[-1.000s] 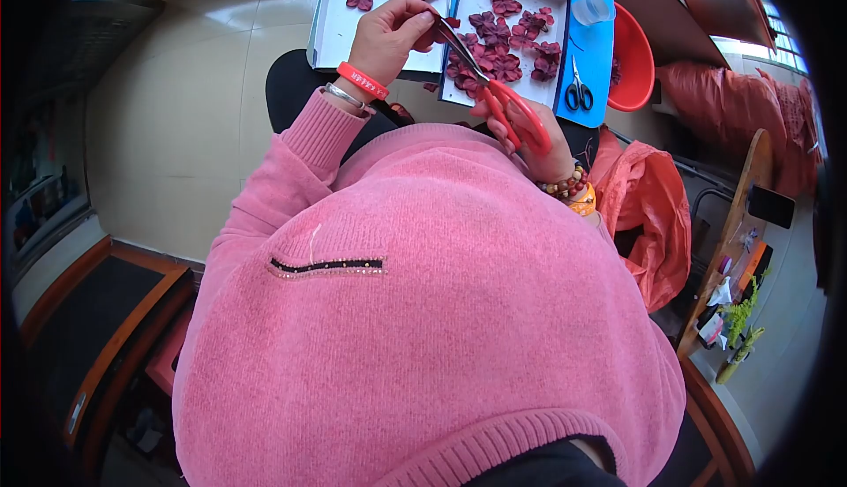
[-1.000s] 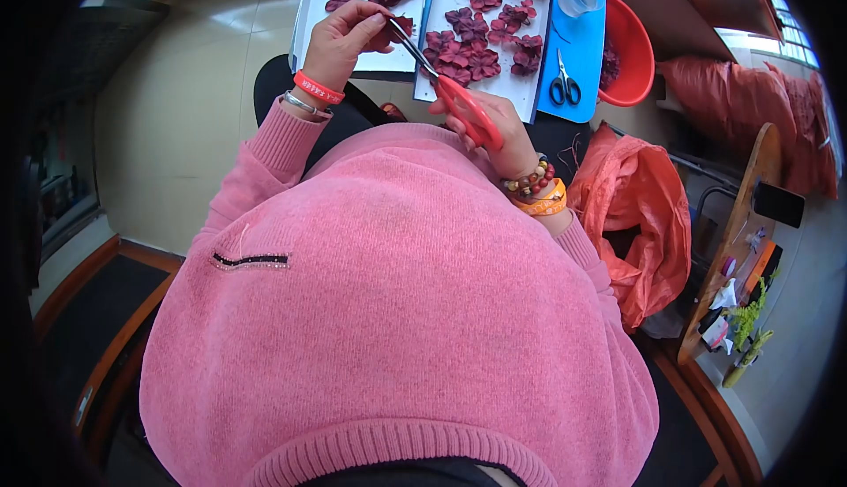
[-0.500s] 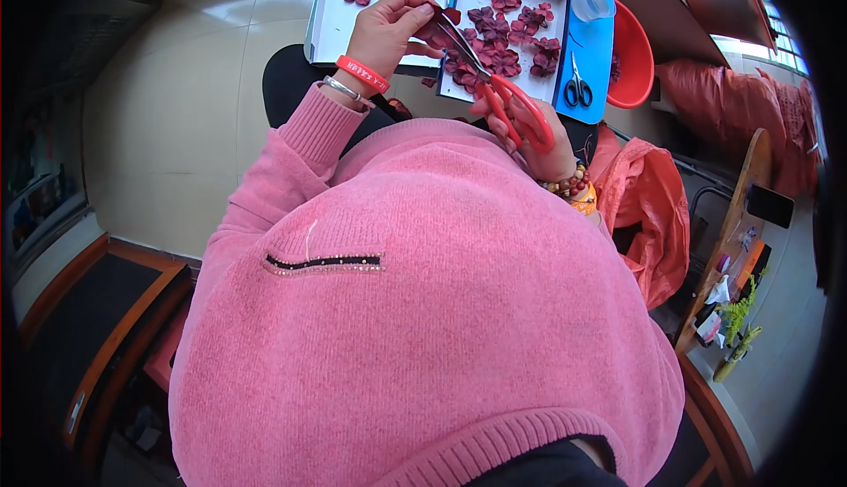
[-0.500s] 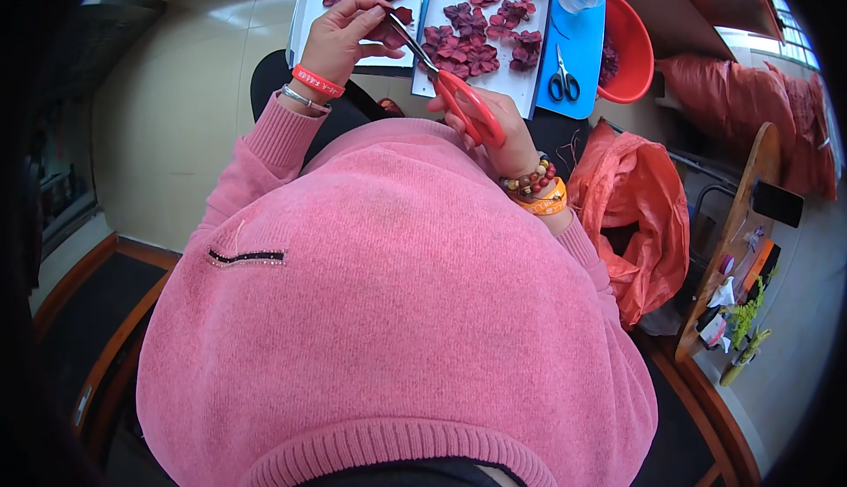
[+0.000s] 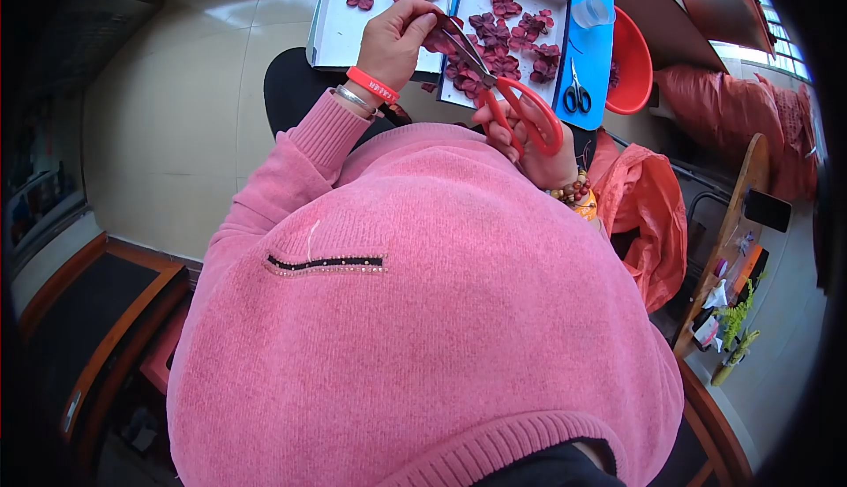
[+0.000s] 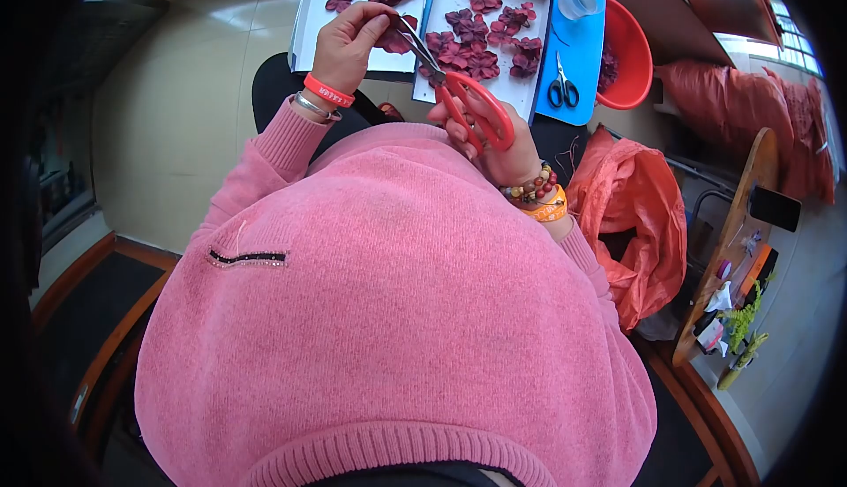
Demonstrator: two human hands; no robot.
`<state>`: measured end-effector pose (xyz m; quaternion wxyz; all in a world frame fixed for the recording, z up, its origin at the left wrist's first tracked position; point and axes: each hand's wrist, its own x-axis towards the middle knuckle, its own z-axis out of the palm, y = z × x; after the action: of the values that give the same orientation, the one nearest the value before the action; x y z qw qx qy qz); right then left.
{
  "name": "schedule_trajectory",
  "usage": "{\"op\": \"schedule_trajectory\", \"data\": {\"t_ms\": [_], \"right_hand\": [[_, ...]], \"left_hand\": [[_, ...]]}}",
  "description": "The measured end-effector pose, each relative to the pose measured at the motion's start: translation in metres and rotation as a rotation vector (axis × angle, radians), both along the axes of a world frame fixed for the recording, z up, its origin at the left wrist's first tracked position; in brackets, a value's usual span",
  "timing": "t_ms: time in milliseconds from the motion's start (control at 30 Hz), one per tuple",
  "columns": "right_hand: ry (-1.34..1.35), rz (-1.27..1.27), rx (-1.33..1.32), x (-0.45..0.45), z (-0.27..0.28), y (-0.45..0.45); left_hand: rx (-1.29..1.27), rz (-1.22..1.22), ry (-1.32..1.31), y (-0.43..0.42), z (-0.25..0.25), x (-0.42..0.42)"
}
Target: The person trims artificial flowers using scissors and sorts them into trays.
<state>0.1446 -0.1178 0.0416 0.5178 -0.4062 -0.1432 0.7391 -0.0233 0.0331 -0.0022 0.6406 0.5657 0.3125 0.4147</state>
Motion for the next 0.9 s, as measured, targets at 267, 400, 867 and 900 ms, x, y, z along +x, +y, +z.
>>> {"op": "schedule_trajectory", "data": {"t_ms": [267, 400, 867, 900], "right_hand": [[-0.531, -0.068, 0.145, 0.000, -0.005, 0.012], [-0.635, -0.195, 0.192, -0.005, -0.008, 0.027], [-0.548, -0.402, 0.146, -0.015, -0.013, 0.033], [-0.528, -0.416, 0.145, -0.015, -0.013, 0.033]], "left_hand": [[0.039, -0.297, 0.093, -0.001, -0.001, -0.005], [0.052, -0.483, 0.104, -0.005, 0.003, -0.001], [-0.654, -0.443, 0.004, -0.023, -0.001, -0.003], [-0.636, -0.443, 0.041, -0.029, 0.002, -0.003]]}}
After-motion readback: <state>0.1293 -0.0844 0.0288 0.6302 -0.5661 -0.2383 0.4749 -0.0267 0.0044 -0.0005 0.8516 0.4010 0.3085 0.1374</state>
